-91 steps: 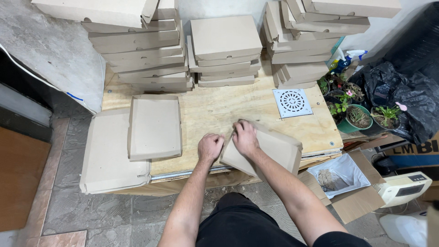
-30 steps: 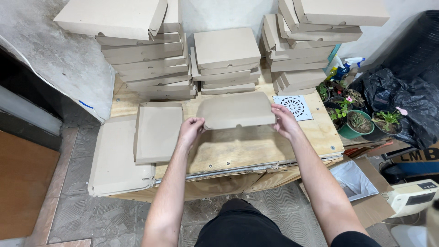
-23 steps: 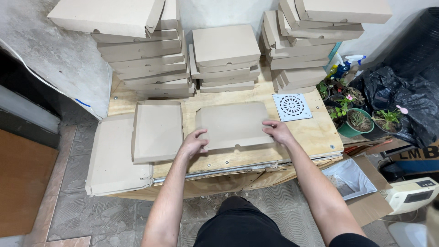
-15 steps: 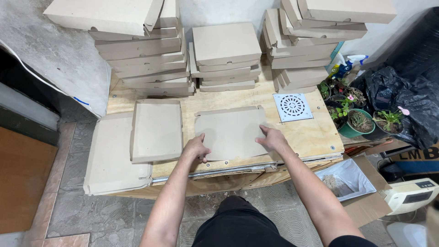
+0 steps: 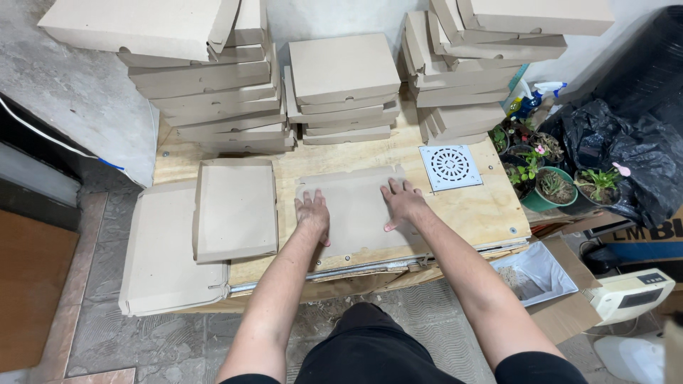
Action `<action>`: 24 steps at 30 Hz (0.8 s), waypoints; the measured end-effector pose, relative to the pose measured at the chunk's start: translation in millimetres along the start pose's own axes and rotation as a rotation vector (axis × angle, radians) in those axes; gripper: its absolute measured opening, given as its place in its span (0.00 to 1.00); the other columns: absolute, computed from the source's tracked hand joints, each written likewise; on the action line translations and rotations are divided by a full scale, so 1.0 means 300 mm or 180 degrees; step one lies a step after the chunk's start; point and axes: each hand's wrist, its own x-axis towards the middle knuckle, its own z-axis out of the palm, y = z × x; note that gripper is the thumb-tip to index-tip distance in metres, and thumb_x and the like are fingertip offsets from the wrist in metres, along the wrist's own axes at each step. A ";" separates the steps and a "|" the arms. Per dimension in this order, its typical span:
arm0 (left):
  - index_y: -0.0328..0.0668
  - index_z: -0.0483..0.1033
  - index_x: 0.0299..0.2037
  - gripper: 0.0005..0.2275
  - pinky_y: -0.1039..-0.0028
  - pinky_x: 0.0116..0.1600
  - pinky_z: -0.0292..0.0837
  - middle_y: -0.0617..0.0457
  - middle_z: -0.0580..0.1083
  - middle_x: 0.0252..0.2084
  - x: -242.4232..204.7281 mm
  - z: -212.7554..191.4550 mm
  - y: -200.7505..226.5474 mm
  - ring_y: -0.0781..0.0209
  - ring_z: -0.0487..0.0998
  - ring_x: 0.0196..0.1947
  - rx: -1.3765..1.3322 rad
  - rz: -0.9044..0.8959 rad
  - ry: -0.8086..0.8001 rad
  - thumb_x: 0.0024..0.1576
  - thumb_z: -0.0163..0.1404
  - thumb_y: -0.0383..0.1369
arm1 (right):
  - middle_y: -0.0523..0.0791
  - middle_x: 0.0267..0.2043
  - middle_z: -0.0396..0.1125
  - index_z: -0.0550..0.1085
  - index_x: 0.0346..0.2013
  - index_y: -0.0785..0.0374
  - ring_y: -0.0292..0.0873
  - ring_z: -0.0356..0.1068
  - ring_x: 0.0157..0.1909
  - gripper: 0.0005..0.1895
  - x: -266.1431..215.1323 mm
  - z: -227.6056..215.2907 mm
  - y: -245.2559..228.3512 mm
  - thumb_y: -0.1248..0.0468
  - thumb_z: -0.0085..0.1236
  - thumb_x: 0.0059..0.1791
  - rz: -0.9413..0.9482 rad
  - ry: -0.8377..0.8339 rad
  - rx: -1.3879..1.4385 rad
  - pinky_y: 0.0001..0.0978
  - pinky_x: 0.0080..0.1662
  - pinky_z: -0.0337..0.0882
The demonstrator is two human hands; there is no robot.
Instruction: The person assembles flat-packed cardboard boxes by folding the side flaps and tucking the tabs into slots to form the box shape. The person repeats this process for several boxes, stacking the completed ones on the left side of the table.
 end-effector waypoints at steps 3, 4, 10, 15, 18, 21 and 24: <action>0.50 0.35 0.90 0.73 0.38 0.89 0.34 0.54 0.34 0.93 0.039 -0.008 0.004 0.39 0.34 0.91 0.0153 0.0115 0.0010 0.39 0.78 0.56 | 0.51 0.94 0.38 0.46 0.91 0.50 0.64 0.38 0.91 0.78 -0.006 -0.031 -0.062 0.34 0.84 0.38 -0.0014 -0.0118 -0.0121 0.64 0.82 0.52; 0.50 0.35 0.90 0.73 0.38 0.89 0.34 0.54 0.34 0.93 0.024 -0.022 0.007 0.39 0.34 0.91 0.0146 0.0117 0.0004 0.39 0.78 0.56 | 0.51 0.94 0.38 0.46 0.91 0.50 0.64 0.38 0.91 0.78 -0.009 -0.044 -0.085 0.34 0.84 0.38 -0.0017 -0.0124 -0.0127 0.64 0.82 0.52; 0.46 0.32 0.90 0.69 0.45 0.91 0.33 0.57 0.31 0.93 0.011 -0.100 0.012 0.41 0.31 0.91 -0.0044 0.0318 -0.0055 0.46 0.71 0.61 | 0.48 0.94 0.36 0.44 0.90 0.62 0.66 0.34 0.92 0.85 -0.045 -0.138 -0.233 0.36 0.86 0.32 -0.0337 -0.0111 -0.0064 0.62 0.83 0.55; 0.47 0.32 0.90 0.76 0.39 0.90 0.36 0.57 0.31 0.93 -0.039 -0.161 0.021 0.42 0.30 0.91 0.0095 0.0516 -0.0042 0.37 0.76 0.61 | 0.40 0.96 0.30 0.40 0.91 0.59 0.71 0.27 0.91 0.83 -0.134 -0.203 -0.304 0.36 0.81 0.36 -0.0510 -0.0229 0.0310 0.72 0.84 0.46; 0.50 0.31 0.90 0.75 0.34 0.86 0.45 0.59 0.29 0.93 -0.041 -0.174 0.025 0.41 0.28 0.91 -0.0105 0.0454 -0.0112 0.37 0.77 0.59 | 0.37 0.95 0.29 0.39 0.91 0.53 0.69 0.26 0.91 0.88 -0.051 -0.140 -0.276 0.30 0.81 0.30 -0.0494 -0.0139 0.0237 0.72 0.82 0.49; 0.52 0.31 0.90 0.79 0.28 0.81 0.53 0.60 0.27 0.93 0.010 -0.143 0.036 0.37 0.28 0.90 -0.0338 0.0392 -0.0094 0.32 0.80 0.56 | 0.35 0.95 0.29 0.39 0.91 0.50 0.67 0.26 0.92 0.87 -0.049 -0.141 -0.260 0.28 0.80 0.31 -0.0501 -0.0133 0.0199 0.71 0.82 0.50; 0.62 0.30 0.90 0.78 0.29 0.79 0.57 0.56 0.26 0.92 -0.001 -0.143 0.019 0.33 0.27 0.90 -0.0510 0.0348 -0.0185 0.33 0.81 0.55 | 0.33 0.95 0.28 0.38 0.91 0.47 0.65 0.27 0.92 0.86 -0.045 -0.127 -0.231 0.27 0.78 0.32 -0.0524 -0.0123 0.0102 0.68 0.81 0.53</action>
